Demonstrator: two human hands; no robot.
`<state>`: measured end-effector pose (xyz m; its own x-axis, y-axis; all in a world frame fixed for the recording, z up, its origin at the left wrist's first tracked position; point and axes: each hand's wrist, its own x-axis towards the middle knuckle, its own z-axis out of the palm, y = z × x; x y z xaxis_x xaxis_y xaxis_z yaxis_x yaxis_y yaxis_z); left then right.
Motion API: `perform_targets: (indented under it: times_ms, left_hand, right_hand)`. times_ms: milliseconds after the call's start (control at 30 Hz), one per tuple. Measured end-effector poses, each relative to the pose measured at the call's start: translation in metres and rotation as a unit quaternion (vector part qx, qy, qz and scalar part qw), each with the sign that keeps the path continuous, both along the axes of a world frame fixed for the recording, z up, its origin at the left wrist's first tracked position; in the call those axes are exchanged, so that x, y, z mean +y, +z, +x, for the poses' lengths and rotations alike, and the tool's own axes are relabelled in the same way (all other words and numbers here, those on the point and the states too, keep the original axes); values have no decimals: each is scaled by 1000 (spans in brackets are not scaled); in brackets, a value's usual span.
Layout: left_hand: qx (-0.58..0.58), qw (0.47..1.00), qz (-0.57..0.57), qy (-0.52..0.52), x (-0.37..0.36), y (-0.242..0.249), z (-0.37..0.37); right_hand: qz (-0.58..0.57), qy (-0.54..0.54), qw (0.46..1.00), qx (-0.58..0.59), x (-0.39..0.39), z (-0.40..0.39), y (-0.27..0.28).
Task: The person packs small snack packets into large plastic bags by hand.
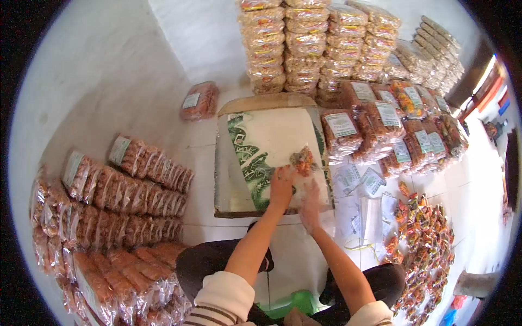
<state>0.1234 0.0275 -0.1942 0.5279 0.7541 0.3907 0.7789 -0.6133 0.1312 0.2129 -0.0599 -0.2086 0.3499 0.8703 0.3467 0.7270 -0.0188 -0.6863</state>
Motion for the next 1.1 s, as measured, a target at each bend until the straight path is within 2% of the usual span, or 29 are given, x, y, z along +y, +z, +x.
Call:
perform_targets:
  times_ms: [67, 133, 167, 200, 233, 267, 300, 333, 367, 400, 433, 467, 500, 533, 567, 600, 667, 733, 833, 867, 900, 933, 1000, 1033, 1100]
  left_hand:
    - [3, 999, -37, 8, 2, 18, -2]
    - [9, 998, -61, -8, 7, 22, -4]
    - [23, 995, -98, -5, 11, 26, -4]
    - [41, 990, -135, -6, 15, 31, -5]
    - [78, 986, -144, -18, 20, 36, -7]
    - [114, 981, -152, -30, 26, 40, -9]
    - [143, 977, -156, -31, 42, 21, -8]
    - [172, 972, -158, -32, 58, 6, -3]
    - [187, 977, -99, -12, 58, 23, -2]
    - [199, 979, -39, 7, 49, 48, 2]
    - [196, 980, -30, -15, 37, 78, 17]
    - [138, 990, -42, -11, 27, 111, 33]
    - [80, 995, -57, -5, 21, 132, 53]
    - [81, 995, -51, -22, 13, 141, 74]
    - [-35, 992, -74, -95, 1, 148, 95]
    - [-147, 970, -102, -165, -12, 154, 115]
    - [-153, 944, -33, -290, -51, 167, 159]
    - [-158, 907, -67, -386, -97, 178, 200]
    - [-153, 881, -143, -425, -171, 174, 250]
    - [-134, 859, -203, -451, -189, 165, 265]
    - [-114, 833, -264, -474, -206, 154, 280]
    - [-103, 827, -270, -481, -221, 140, 292]
    - [-80, 797, -354, -482, -247, 106, 316]
    - [-71, 793, -363, -484, -257, 82, 327]
    - [-83, 763, -469, -437, -273, 33, 345]
  right_hand:
    - [-40, 20, 999, 21, -13, -1, 10]
    - [-169, 91, 976, 107, -38, 4, 42]
    - [-164, 76, 978, 103, -50, 11, 59]
    - [-234, 194, 953, 3, -63, 19, 75]
    - [-301, 305, 899, -95, -77, 28, 91]
    - [-364, 404, 818, -188, -92, 40, 108]
    - [-349, 420, 828, -126, -107, 58, 125]
    - [-358, 371, 854, -72, -124, 76, 160]
    - [-363, 320, 875, -16, -142, 94, 190]
    - [-278, 267, 923, -14, -163, 120, 194]
    - [-248, 203, 947, -23, -186, 141, 220]
    - [-246, 114, 961, -54, -210, 160, 246]
    - [-199, 50, 978, -43, -229, 189, 242]
    - [-169, 6, 986, 10, -251, 208, 254]
    - [-164, -36, 976, 141, -277, 220, 271]
    - [-43, -27, 993, 103, -300, 249, 250]
    - [-73, -173, 975, 115, -335, 248, 275]
    - [2, -180, 975, 129, -371, 279, 241]
    - [22, -253, 950, 181, -412, 298, 197]
    - [23, -265, 945, 189, -422, 301, 178]
    - [21, -292, 930, 223, -432, 305, 158]
    - [18, -318, 913, 256, -441, 307, 138]
    - [11, -358, 894, 269, -452, 311, 88]
    - [-17, -373, 896, 241, -454, 311, 61]
    - [-55, -390, 892, 223, -457, 310, 20]
